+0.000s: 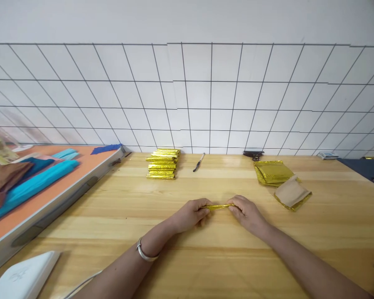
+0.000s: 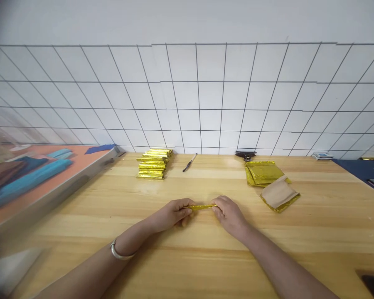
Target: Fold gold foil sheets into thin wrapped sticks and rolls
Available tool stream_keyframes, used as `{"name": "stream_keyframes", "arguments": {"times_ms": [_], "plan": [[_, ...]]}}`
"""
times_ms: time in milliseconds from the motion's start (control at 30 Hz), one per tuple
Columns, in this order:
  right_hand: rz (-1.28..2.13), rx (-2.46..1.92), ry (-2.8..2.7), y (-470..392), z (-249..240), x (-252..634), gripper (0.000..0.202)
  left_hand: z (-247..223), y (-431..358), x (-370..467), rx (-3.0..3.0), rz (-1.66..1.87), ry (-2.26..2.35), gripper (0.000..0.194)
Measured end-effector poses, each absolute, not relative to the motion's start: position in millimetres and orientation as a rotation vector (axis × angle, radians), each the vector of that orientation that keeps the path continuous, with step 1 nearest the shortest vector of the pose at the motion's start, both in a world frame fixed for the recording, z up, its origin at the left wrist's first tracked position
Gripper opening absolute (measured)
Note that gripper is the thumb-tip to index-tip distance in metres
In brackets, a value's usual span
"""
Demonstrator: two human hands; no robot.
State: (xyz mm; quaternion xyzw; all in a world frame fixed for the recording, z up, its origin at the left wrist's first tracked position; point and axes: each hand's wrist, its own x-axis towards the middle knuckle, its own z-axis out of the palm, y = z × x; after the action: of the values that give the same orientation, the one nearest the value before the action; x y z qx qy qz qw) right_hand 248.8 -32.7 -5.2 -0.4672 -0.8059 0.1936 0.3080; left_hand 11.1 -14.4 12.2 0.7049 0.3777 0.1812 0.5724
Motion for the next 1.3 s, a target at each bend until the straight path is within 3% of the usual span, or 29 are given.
{"name": "stream_keyframes", "arguments": {"times_ms": [367,767,1000,1300], "plan": [[0.402,-1.219,-2.221,-36,-5,249,0.015,4,-12,11,1.501,0.486,0.802,0.025],[-0.245,-1.270,-2.530,-61,4,223,0.023,5,-23,19,1.980,0.582,0.879,0.013],[-0.148,-1.233,-2.513,-62,-1,224,0.025,-2,-25,22,1.927,0.652,0.866,0.013],[-0.066,-1.160,-2.434,-59,-5,231,0.025,4,-35,37,1.287,0.759,0.761,0.032]]}}
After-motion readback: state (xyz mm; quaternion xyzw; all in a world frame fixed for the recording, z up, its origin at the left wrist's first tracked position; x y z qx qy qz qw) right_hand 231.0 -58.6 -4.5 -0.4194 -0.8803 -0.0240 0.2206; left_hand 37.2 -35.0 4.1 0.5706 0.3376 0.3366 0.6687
